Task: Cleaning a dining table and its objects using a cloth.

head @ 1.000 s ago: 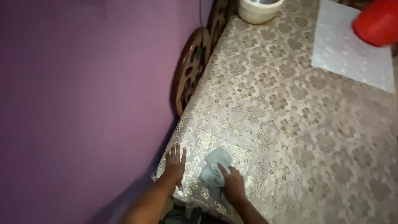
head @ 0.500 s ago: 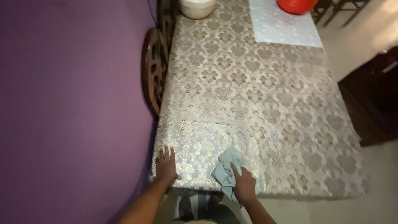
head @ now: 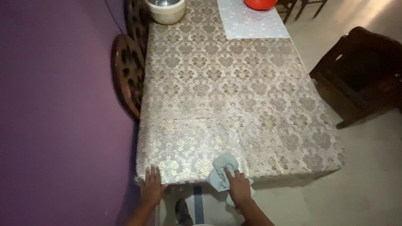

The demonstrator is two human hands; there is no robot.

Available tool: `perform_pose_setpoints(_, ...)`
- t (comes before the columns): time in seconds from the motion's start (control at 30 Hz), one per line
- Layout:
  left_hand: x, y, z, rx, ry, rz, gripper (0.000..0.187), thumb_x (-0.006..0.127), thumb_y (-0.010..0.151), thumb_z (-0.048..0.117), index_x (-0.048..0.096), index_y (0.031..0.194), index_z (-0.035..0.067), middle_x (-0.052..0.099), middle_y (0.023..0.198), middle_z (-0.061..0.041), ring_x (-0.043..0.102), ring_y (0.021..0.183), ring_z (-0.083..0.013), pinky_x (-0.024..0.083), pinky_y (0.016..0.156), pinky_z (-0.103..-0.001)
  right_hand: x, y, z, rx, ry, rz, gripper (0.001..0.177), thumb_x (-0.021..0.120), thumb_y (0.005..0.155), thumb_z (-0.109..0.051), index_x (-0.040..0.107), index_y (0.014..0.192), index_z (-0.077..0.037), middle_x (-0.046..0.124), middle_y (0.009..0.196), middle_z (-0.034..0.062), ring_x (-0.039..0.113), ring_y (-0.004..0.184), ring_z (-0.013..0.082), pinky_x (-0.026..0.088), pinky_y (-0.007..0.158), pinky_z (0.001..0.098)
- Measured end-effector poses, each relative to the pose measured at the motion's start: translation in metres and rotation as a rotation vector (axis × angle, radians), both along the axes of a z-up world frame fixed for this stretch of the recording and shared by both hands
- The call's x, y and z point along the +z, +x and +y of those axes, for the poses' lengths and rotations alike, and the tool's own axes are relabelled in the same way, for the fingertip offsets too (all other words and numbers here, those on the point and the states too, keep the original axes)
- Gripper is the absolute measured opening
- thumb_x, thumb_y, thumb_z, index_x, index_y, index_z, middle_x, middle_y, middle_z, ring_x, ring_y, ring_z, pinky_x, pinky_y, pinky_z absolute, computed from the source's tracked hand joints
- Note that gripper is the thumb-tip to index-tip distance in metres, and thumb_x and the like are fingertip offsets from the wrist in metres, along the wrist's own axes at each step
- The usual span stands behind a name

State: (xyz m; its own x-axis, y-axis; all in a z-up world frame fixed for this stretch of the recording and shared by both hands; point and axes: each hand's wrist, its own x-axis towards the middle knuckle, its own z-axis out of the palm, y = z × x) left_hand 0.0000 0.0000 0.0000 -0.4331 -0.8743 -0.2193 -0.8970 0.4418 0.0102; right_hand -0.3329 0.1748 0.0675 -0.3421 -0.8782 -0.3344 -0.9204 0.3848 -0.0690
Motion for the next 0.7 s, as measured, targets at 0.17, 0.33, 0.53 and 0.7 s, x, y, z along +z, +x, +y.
perform_pose_setpoints(0.17, 0.004, -0.023, 0.032, 0.133, 0.105, 0.005, 0.112, 0.070, 0.083, 0.066, 0.015, 0.160, 0.005, 0.009, 0.170, -0.015, 0.013, 0.157, -0.0376, 0.025, 0.122, -0.058, -0.009, -0.067, 0.060, -0.123, -0.011, 0.002, 0.089, 0.081, 0.084, -0.035, 0.031, 0.157, -0.028, 0.045, 0.142, 0.0223, 0.053, 0.122, 0.0376, 0.052, 0.085, 0.0484)
perform_pose_setpoints(0.33, -0.010, -0.070, 0.069, 0.141, 0.085, -0.121, 0.110, 0.071, 0.086, 0.062, 0.020, 0.160, 0.000, 0.010, 0.170, -0.026, 0.016, 0.156, -0.0445, 0.026, 0.124, -0.056, -0.012, -0.130, 0.157, -0.309, 0.139, 0.034, 0.085, 0.079, 0.087, -0.036, 0.032, 0.158, -0.032, 0.049, 0.142, 0.0142, 0.055, 0.124, 0.0356, 0.052, 0.091, 0.0500)
perform_pose_setpoints(0.53, -0.014, -0.153, 0.112, 0.048, 0.131, -0.034, 0.104, 0.071, 0.089, 0.055, 0.017, 0.159, -0.001, 0.007, 0.168, -0.028, 0.009, 0.155, -0.0468, 0.018, 0.123, -0.059, -0.059, -0.180, 0.306, -0.436, 0.158, 0.027, 0.081, 0.072, 0.086, -0.029, 0.033, 0.157, -0.037, 0.051, 0.137, 0.0122, 0.057, 0.122, 0.0337, 0.055, 0.093, 0.0496)
perform_pose_setpoints(0.7, -0.004, -0.227, 0.151, -0.079, 0.175, 0.073, 0.101, 0.072, 0.087, 0.050, 0.018, 0.161, 0.007, 0.008, 0.171, -0.019, 0.010, 0.158, -0.0387, 0.016, 0.125, -0.058, -0.101, -0.191, 0.402, -0.653, 0.256, 0.009, 0.060, 0.059, 0.098, -0.035, 0.041, 0.155, -0.040, 0.059, 0.127, 0.0123, 0.066, 0.115, 0.0300, 0.060, 0.092, 0.0484)
